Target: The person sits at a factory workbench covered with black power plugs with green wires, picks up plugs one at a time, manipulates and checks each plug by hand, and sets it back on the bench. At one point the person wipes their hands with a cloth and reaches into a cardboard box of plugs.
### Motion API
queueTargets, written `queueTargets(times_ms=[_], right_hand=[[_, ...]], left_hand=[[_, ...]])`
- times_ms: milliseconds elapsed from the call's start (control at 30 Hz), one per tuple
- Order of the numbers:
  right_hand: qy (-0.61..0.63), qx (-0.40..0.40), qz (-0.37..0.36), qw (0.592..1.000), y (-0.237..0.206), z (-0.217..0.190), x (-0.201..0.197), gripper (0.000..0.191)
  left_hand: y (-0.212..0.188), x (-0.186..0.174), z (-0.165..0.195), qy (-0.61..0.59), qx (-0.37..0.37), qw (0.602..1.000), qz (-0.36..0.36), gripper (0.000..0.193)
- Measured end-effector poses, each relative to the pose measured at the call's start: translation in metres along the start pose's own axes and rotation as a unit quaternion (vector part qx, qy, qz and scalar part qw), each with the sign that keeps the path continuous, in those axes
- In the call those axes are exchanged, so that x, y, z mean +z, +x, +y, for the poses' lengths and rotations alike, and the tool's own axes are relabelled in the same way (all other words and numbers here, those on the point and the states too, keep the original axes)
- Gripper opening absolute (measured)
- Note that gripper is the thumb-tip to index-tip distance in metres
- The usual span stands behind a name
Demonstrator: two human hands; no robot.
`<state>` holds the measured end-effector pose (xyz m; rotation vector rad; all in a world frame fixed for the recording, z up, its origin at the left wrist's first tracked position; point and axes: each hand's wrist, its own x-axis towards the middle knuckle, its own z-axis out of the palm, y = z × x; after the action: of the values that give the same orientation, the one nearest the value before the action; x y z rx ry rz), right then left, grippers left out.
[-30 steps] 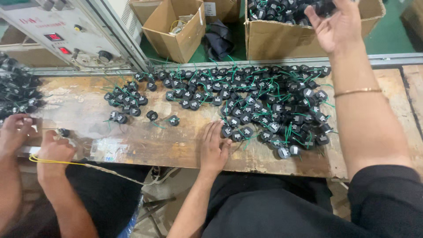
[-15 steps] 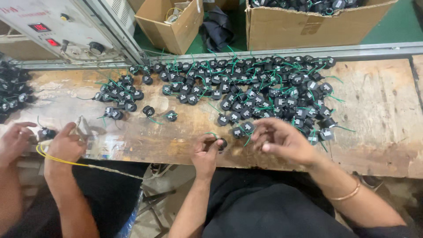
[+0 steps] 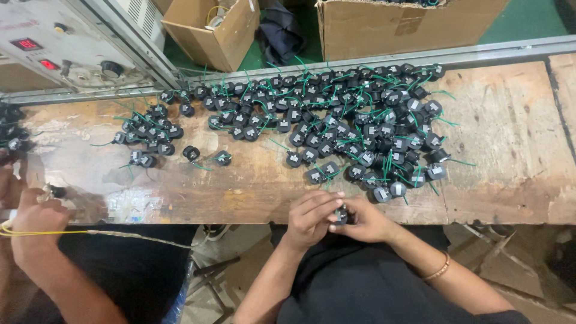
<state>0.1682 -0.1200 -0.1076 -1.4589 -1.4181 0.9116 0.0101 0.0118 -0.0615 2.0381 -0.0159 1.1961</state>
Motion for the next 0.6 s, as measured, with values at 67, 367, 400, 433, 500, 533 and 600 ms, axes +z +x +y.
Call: queueTargets(times_ms=[67,367,400,433,500,533,600], right_hand=[[0.175,0.043,0.000,0.984,0.002,-0.007,0.002,0.030],[-0.055,-0.075,-0.002,0.996,0.012,-0.035,-0.002,0.027],[-0.035,-0.087,0.002,0.996,0.011,-0.036,-0.004,0.025],[-0.015,-0.101,0.006,0.995,0.012,-0.037,-0.004,0.022],[0.008,-0.121,0.015,0.993,0.013,-0.040,-0.004,0.020],[0.013,-0.126,0.018,0.992,0.014,-0.041,-0.004,0.020],[0.012,-0.132,0.027,0.991,0.015,-0.043,-0.003,0.022]], left_hand=[[-0.002,-0.006,0.000,-0.022,-0.011,1.000,-0.016,0.031],[-0.005,0.005,0.003,0.000,-0.125,0.992,0.025,0.033],[-0.005,-0.001,-0.001,0.024,-0.124,0.990,0.059,0.033],[-0.003,-0.009,-0.007,0.050,-0.122,0.987,0.092,0.032],[0.007,-0.021,-0.026,0.089,-0.232,0.944,0.216,0.012],[0.014,-0.026,-0.038,0.038,-0.316,0.918,0.236,0.016],[0.026,-0.028,-0.058,0.031,-0.386,0.893,0.230,0.035]])
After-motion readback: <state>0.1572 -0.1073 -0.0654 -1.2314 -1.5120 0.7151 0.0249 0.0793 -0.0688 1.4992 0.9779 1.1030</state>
